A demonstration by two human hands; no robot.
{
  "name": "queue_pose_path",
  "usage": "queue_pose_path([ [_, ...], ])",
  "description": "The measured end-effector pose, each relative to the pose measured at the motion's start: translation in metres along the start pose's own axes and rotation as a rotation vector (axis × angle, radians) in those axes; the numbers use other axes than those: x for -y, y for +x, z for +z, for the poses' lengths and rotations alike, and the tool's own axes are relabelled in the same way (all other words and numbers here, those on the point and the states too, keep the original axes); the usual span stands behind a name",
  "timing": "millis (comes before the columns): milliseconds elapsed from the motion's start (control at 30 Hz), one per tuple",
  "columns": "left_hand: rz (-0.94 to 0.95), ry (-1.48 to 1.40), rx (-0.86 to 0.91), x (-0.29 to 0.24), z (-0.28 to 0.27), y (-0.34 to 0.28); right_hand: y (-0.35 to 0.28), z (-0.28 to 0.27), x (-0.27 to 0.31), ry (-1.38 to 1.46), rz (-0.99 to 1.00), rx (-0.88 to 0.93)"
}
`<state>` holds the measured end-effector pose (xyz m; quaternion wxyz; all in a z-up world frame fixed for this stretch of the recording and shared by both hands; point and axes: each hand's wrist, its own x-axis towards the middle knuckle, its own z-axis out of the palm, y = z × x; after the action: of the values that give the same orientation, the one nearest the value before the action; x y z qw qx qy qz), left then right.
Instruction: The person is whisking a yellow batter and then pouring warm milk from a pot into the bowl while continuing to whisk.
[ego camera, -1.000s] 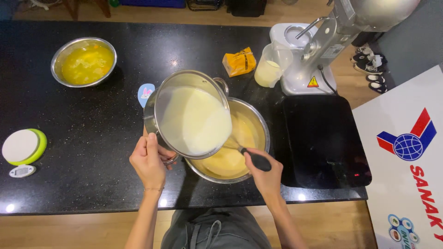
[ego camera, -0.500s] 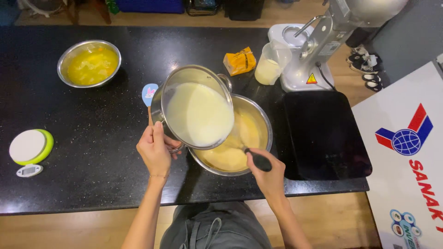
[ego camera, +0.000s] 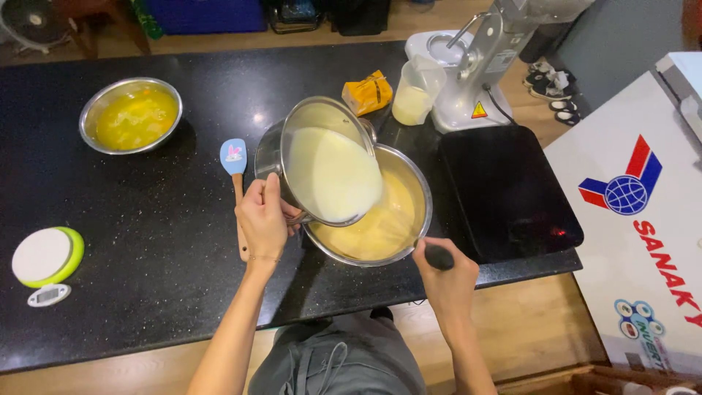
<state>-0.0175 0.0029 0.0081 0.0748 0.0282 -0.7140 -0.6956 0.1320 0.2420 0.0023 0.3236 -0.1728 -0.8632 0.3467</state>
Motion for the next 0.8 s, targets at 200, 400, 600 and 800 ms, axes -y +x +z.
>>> queue_pose_path([
  [200,-0.003,-0.053,0.062,0.015,0.003,0.01,-0.006,0.009,0.001,0.132,0.165,0.08],
  [400,0.038,0.026,0.057,0.005,0.005,0.008,-0.011,0.008,0.01,-0.037,0.21,-0.009],
  [600,0.054,0.045,0.085,0.003,0.005,0.011,-0.01,0.031,0.018,0.285,0.409,0.211],
  [800,0.056,0.061,0.055,-0.002,0.002,0.007,-0.008,0.004,0.023,0.003,0.182,-0.002],
])
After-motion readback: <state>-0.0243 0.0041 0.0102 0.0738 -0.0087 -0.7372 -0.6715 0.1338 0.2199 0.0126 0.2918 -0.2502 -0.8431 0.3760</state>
